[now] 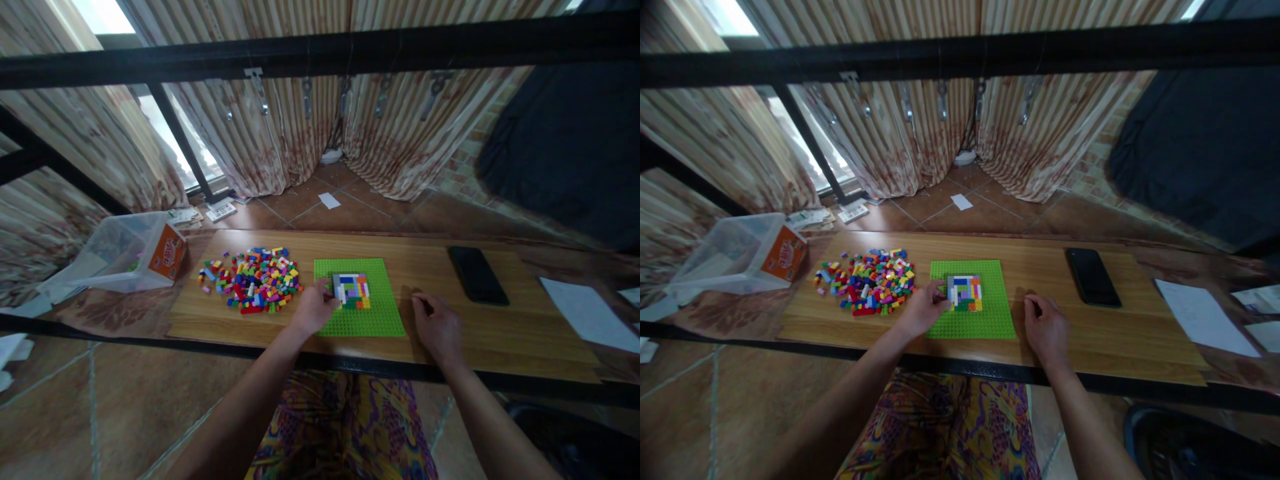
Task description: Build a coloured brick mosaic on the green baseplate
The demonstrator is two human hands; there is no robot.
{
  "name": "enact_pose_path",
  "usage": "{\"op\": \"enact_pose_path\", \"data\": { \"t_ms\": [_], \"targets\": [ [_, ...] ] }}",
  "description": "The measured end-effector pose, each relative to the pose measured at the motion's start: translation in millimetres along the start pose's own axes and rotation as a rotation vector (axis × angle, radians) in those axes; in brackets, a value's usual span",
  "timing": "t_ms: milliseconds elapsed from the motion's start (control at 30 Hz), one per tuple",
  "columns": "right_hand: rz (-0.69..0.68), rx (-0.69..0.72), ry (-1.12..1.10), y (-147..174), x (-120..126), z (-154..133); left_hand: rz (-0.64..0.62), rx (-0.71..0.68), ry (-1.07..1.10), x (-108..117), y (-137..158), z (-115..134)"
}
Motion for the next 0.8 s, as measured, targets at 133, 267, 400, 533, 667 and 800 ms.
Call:
{"op": "enact_pose_path", "data": {
  "t_ms": [133,267,400,533,667,800],
  "targets": [
    [-0.004,-0.003,0.014,-0.1,-0.5,1.1,0.007,0.004,-0.029,-0.5,1.4,1.7],
    [-0.001,0.003,0.025,1.3,-0.9,3.2,0.014,0.024,-0.023,-1.5,2.7,3.9],
    [0.003,0.013,0.059,3.1,-0.5,4.8,0.051,0.037,-0.001,-3.0,8.1,6.3],
    [0.001,0.026,0.067,4.1,0.0,8.6,0.116,0.002,0.041,2.8,22.9,5.5],
    [-0.003,0.047,0.088,4.7,-1.2,14.4,0.245,-0.025,0.075,28.3,42.9,-13.9],
    [0.006,0.047,0.095,5.5,-2.3,16.2,0.477,0.069,0.071,77.2,57.7,-55.2]
  ]
}}
Point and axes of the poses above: each hand's wrist, its own y-axis away from the middle knuckle, its own x-axis out of the back of the hand, z = x × y, the point moved 2 cm from there along -y, towards the middle knuckle, and after that the axes turned 12 degrees about z, right-handed, at the moved point
